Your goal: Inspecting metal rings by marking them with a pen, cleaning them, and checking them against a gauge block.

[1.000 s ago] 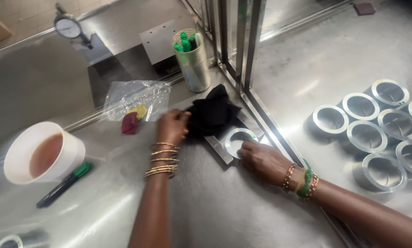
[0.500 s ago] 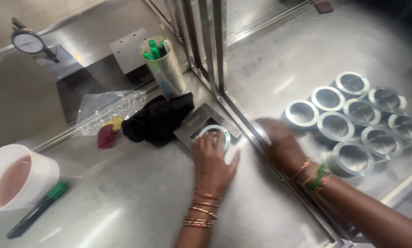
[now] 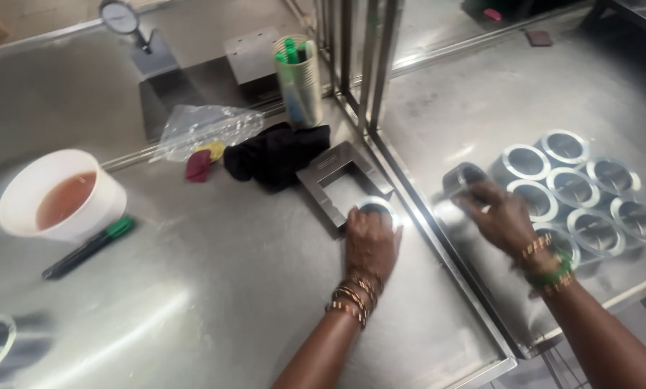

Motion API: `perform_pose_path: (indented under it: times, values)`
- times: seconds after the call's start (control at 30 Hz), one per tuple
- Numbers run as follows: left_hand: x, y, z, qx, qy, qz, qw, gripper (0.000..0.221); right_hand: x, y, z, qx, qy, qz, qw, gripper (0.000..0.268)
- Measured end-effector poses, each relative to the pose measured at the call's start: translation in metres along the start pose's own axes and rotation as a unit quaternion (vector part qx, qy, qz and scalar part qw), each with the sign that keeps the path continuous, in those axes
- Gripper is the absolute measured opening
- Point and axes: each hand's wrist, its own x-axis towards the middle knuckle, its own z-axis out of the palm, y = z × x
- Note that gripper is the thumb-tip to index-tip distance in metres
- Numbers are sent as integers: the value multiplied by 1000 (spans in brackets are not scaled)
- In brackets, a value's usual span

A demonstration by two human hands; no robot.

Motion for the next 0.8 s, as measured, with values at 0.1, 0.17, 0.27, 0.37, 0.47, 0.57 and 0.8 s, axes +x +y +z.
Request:
perform_pose_path:
  times: [0.1, 0.17, 0.27, 0.37, 0.47, 0.57, 0.8]
  values:
    - [-41, 8, -45, -40, -68, 9, 997, 36, -17, -28, 8, 7, -58, -187, 981, 18]
    - [-71, -1, -66, -86, -92, 18, 992, 32, -24, -50, 20, 3, -114, -239, 964, 15]
    - [-96, -28, -89, -44, -4, 19, 999, 34, -21, -68, 48, -63, -146, -327, 931, 18]
    - [-86, -55, -117, -55, -14, -140, 988, 49, -7, -71, 81, -112, -159, -309, 931, 22]
    - [-63, -57, -124, -22, 52, -180, 982, 71, 8, -69, 107, -119, -163, -285, 937, 16]
    - [-34, -44, -102, -19, 92, -151, 984, 74, 13, -51, 118, -106, -115, -342, 927, 21]
    - [23, -7, -30, -3, -31, -54, 998, 64, -9, 35, 18, -197, 105, -80, 971, 43]
